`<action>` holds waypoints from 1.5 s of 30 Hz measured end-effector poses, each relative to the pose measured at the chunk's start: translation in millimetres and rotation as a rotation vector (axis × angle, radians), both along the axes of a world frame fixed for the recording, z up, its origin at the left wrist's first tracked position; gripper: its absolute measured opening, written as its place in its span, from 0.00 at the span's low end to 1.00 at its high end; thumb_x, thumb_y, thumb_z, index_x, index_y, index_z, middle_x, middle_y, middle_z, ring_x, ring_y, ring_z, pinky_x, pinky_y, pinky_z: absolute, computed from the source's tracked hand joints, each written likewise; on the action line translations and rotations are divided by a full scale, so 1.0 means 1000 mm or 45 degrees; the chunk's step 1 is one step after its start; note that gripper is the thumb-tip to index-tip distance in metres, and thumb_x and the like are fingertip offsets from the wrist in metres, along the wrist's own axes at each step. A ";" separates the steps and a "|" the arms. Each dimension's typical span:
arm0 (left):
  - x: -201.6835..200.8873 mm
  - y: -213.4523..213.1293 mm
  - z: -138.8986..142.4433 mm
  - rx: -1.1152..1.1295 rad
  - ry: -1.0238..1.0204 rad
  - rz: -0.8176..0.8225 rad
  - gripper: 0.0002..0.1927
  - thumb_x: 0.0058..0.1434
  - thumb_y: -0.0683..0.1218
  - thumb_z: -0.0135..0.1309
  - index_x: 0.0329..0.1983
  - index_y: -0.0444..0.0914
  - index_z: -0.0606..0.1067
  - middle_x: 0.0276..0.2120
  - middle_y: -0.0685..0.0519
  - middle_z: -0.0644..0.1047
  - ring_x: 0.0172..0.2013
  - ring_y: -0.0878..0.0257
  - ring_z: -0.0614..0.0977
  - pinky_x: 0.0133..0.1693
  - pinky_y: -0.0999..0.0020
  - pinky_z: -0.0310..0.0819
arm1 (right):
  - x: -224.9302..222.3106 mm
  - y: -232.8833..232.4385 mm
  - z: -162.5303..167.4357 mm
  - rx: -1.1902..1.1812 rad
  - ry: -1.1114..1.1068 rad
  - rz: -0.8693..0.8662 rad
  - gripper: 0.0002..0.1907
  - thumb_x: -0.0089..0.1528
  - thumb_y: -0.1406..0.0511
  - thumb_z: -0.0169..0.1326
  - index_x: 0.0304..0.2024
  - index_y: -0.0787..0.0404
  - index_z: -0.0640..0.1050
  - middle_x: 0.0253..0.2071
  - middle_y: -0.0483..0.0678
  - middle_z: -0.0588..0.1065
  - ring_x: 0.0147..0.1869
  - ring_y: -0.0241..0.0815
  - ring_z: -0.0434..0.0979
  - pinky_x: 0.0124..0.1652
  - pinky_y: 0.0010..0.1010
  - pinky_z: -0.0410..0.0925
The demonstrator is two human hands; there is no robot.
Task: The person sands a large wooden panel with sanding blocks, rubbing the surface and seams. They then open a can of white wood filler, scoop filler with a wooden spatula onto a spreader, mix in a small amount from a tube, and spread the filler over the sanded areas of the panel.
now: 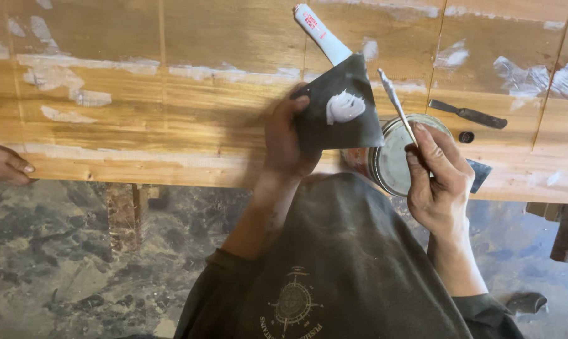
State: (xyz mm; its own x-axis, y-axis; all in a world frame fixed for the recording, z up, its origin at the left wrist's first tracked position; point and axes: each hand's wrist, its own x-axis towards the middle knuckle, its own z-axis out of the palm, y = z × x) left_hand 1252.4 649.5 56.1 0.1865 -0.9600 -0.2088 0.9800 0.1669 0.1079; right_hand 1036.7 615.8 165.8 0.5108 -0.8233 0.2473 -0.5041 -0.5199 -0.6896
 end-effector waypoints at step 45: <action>0.002 0.008 0.012 0.118 0.149 -0.359 0.20 0.68 0.46 0.46 0.59 0.31 0.72 0.50 0.43 0.80 0.50 0.54 0.83 0.56 0.59 0.77 | -0.058 -0.020 -0.010 1.187 -0.141 0.031 0.22 0.67 0.69 0.51 0.63 0.68 0.76 0.24 0.44 0.73 0.26 0.30 0.68 0.27 0.23 0.63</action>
State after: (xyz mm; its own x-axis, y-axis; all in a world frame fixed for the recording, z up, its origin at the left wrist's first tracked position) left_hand 1254.7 657.4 68.6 -0.1145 -0.9463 -0.3023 0.9930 -0.1181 -0.0062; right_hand 978.4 595.8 155.4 0.5436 -0.7032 -0.4583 -0.4069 0.2568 -0.8766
